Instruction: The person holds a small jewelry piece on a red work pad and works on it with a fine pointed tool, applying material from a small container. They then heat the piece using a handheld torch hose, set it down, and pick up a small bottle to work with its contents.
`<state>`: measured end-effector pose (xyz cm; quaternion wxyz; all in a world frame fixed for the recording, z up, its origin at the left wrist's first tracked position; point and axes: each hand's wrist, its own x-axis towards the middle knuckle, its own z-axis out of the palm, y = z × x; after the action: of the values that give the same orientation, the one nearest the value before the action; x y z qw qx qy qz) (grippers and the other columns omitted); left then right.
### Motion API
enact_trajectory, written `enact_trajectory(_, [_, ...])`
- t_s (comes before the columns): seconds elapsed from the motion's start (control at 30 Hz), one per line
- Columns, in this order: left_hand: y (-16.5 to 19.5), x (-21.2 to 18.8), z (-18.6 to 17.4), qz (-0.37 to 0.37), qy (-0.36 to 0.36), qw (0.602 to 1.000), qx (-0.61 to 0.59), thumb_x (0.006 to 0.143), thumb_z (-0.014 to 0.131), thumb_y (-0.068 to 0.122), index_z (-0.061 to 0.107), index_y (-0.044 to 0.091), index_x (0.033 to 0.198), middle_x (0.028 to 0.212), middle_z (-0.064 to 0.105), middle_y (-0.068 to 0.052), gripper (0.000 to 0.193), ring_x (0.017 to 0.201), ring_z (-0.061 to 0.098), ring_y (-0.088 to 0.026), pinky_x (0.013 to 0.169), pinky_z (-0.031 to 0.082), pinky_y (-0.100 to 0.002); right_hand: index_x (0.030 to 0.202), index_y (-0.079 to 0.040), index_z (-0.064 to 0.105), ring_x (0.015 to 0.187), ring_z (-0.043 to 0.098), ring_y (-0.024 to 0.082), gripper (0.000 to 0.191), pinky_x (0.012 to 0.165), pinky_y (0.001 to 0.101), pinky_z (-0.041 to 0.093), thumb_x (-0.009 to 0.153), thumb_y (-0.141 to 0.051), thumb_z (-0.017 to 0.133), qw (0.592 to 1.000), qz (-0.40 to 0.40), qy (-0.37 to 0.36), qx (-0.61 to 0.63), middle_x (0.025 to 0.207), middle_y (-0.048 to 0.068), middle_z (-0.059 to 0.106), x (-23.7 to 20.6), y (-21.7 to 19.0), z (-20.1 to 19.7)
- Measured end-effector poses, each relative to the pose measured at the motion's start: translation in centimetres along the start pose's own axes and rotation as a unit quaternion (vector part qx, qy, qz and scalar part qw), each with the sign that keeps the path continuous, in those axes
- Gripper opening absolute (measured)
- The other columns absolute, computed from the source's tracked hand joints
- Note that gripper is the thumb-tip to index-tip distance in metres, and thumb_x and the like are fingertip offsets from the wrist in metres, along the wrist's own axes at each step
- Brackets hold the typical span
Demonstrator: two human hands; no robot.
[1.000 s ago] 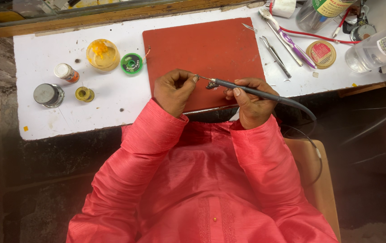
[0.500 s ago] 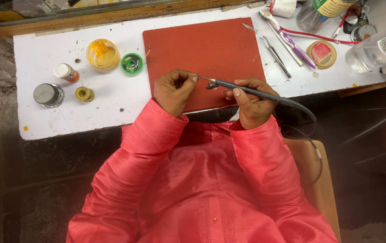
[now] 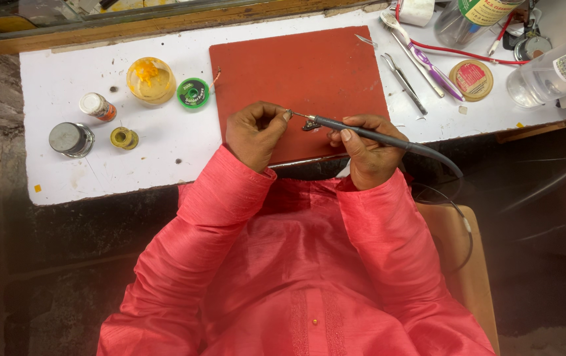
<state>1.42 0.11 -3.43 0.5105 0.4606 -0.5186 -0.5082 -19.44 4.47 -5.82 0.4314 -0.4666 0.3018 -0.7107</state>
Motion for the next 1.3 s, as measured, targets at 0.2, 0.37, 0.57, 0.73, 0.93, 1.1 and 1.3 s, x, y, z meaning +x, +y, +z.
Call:
enact_trajectory(0.2, [-0.08, 0.03, 0.03, 0.001, -0.001, 1.0, -0.005, 0.093, 0.073, 0.011, 0.076, -0.001, 0.094, 0.073, 0.066, 0.003, 0.012, 0.065, 0.053, -0.002, 0.057, 0.043, -0.019, 0.113, 0.005, 0.065, 0.088, 0.074, 0.022, 0.016, 0.086, 0.0362, 0.064, 0.097, 0.008, 0.07, 1.0, 0.012, 0.003, 0.005, 0.097, 0.017, 0.073, -0.05, -0.14, -0.04])
enact_trajectory(0.37, [-0.1, 0.04, 0.03, -0.001, -0.002, 1.0, -0.008, 0.093, 0.073, 0.011, 0.076, -0.001, 0.094, 0.073, 0.066, 0.003, 0.012, 0.065, 0.053, -0.002, 0.057, 0.043, -0.019, 0.112, 0.005, 0.065, 0.087, 0.074, 0.022, 0.016, 0.085, 0.0365, 0.065, 0.097, 0.008, 0.07, 1.0, 0.013, 0.01, 0.003, 0.097, 0.017, 0.073, 0.03, -0.08, 0.01])
enact_trajectory(0.57, [-0.01, -0.01, 0.05, -0.005, -0.002, 1.0, -0.004, 0.093, 0.073, 0.011, 0.076, -0.001, 0.094, 0.072, 0.066, 0.003, 0.012, 0.064, 0.053, -0.002, 0.057, 0.043, -0.02, 0.112, 0.005, 0.065, 0.087, 0.074, 0.022, 0.016, 0.086, 0.0363, 0.065, 0.097, 0.008, 0.07, 1.0, 0.007, 0.007, -0.001, 0.097, 0.017, 0.073, -0.03, -0.13, 0.09])
enact_trajectory(0.73, [0.09, 0.02, -0.02, -0.006, -0.001, 1.0, -0.003, 0.093, 0.073, 0.011, 0.076, -0.001, 0.094, 0.073, 0.066, 0.003, 0.012, 0.065, 0.053, -0.002, 0.057, 0.044, -0.019, 0.113, 0.005, 0.065, 0.087, 0.074, 0.022, 0.015, 0.086, 0.0362, 0.065, 0.098, 0.008, 0.069, 1.0, -0.001, -0.003, -0.009, 0.096, 0.017, 0.073, -0.03, -0.16, 0.08])
enact_trajectory(0.93, [0.07, -0.04, -0.01, -0.007, -0.001, 1.0, -0.001, 0.093, 0.073, 0.012, 0.076, -0.001, 0.095, 0.072, 0.065, 0.003, 0.013, 0.064, 0.052, -0.002, 0.056, 0.042, -0.02, 0.113, 0.005, 0.065, 0.087, 0.074, 0.022, 0.015, 0.086, 0.0366, 0.065, 0.098, 0.008, 0.069, 1.0, -0.005, -0.004, -0.01, 0.096, 0.017, 0.073, -0.1, -0.05, 0.01])
enact_trajectory(1.1, [-0.11, 0.11, -0.07, -0.011, 0.0, 1.0, -0.006, 0.093, 0.073, 0.012, 0.075, -0.001, 0.094, 0.072, 0.065, 0.003, 0.012, 0.063, 0.052, -0.001, 0.055, 0.042, -0.02, 0.113, 0.005, 0.065, 0.087, 0.074, 0.022, 0.015, 0.086, 0.0366, 0.065, 0.098, 0.008, 0.069, 1.0, -0.001, -0.002, -0.008, 0.096, 0.017, 0.072, -0.11, 0.02, -0.09])
enact_trajectory(1.3, [-0.07, 0.07, -0.05, -0.003, -0.002, 1.0, -0.005, 0.093, 0.073, 0.011, 0.076, -0.001, 0.094, 0.071, 0.064, 0.004, 0.012, 0.063, 0.051, -0.001, 0.055, 0.041, -0.019, 0.112, 0.005, 0.065, 0.087, 0.074, 0.022, 0.016, 0.086, 0.0369, 0.065, 0.097, 0.009, 0.068, 1.0, 0.006, 0.002, -0.006, 0.096, 0.017, 0.073, -0.18, 0.02, -0.13])
